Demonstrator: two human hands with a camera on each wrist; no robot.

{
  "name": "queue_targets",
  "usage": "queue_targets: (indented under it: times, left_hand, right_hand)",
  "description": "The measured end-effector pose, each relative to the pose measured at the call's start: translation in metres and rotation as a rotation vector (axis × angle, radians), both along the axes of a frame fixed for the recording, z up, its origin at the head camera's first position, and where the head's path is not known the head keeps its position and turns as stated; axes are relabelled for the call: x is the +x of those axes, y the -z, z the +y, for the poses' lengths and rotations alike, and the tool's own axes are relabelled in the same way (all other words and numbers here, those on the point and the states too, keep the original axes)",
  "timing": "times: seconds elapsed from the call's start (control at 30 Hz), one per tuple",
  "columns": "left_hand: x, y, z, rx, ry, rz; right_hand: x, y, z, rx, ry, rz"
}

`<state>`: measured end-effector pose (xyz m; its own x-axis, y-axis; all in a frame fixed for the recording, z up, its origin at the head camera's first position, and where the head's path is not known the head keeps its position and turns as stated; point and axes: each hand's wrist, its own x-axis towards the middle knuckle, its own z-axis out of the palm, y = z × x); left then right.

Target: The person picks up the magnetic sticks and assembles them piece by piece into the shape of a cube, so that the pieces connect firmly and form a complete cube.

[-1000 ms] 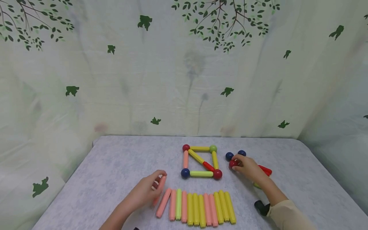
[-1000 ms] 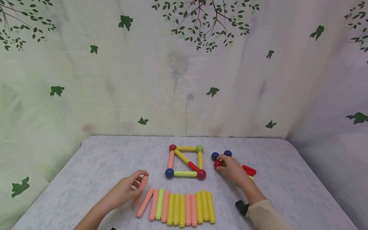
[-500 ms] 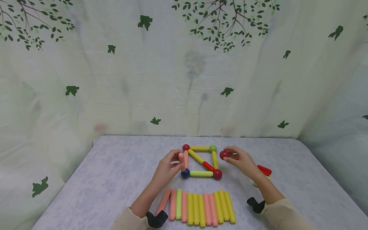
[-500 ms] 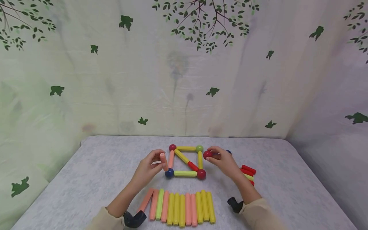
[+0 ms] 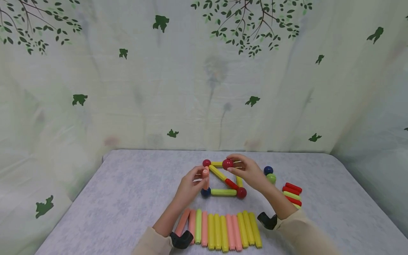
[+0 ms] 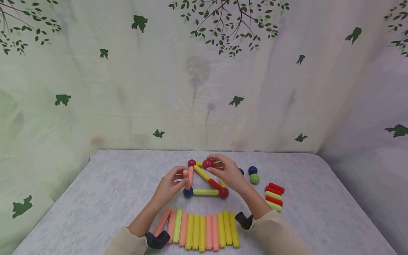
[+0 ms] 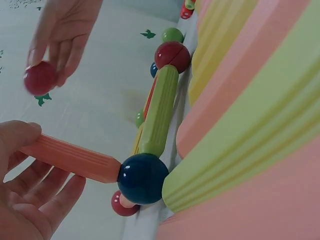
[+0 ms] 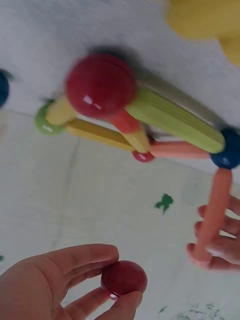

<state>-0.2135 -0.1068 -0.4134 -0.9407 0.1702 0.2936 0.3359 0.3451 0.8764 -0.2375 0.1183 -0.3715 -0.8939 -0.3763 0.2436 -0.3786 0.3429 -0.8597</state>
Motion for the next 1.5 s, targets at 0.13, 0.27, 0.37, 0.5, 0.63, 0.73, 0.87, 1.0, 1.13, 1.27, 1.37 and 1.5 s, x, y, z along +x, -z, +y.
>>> queue_targets:
  times: [0.13,0.27,0.37,0.5,0.63,0.73,0.87,1.0,1.13,1.27,1.37,1.5]
  left_hand:
    - [0.000,-0.001,0.002,0.028,-0.004,0.021]
    - [0.000,0.000,0.002,0.029,-0.005,0.092]
    - [0.000,0.001,0.002,-0.004,0.002,0.163]
    - [-0.001,0.001,0.002,-0.058,0.007,0.214]
    - [-0.001,0.001,0.002,-0.076,0.007,0.225]
    - [-0.002,0.002,0.001,-0.079,0.017,0.239]
    - [-0.001,0.003,0.001,-0.073,0.033,0.242]
    - [-0.001,0.003,0.001,-0.079,0.023,0.224]
    - [-0.002,0.003,0.000,-0.094,0.015,0.207]
    - [-0.003,0.003,0.000,-0.109,0.010,0.202]
    - [-0.003,0.003,0.000,-0.118,0.008,0.197]
    - [-0.002,0.002,0.000,-0.126,0.005,0.185]
  right_hand:
    - [0.003,-0.007,-0.022,-0.019,-0.053,0.029]
    - [0.004,-0.007,-0.039,-0.060,-0.104,0.050]
    - [0.004,-0.004,-0.046,-0.089,-0.135,0.066]
    - [0.005,-0.002,-0.049,-0.089,-0.144,0.071]
    - [0.005,-0.001,-0.050,-0.075,-0.142,0.069]
    - [0.004,-0.001,-0.051,-0.066,-0.147,0.079]
    - [0.006,-0.003,-0.051,-0.057,-0.144,0.065]
    - [0.014,-0.008,-0.043,-0.057,-0.110,0.011]
    - [0.026,-0.008,-0.020,0.004,-0.054,0.018]
    - [0.042,0.001,0.010,0.115,-0.022,-0.011]
    - [0.057,0.010,0.029,0.186,-0.002,-0.105]
    - [0.073,0.025,0.045,0.287,0.040,-0.242]
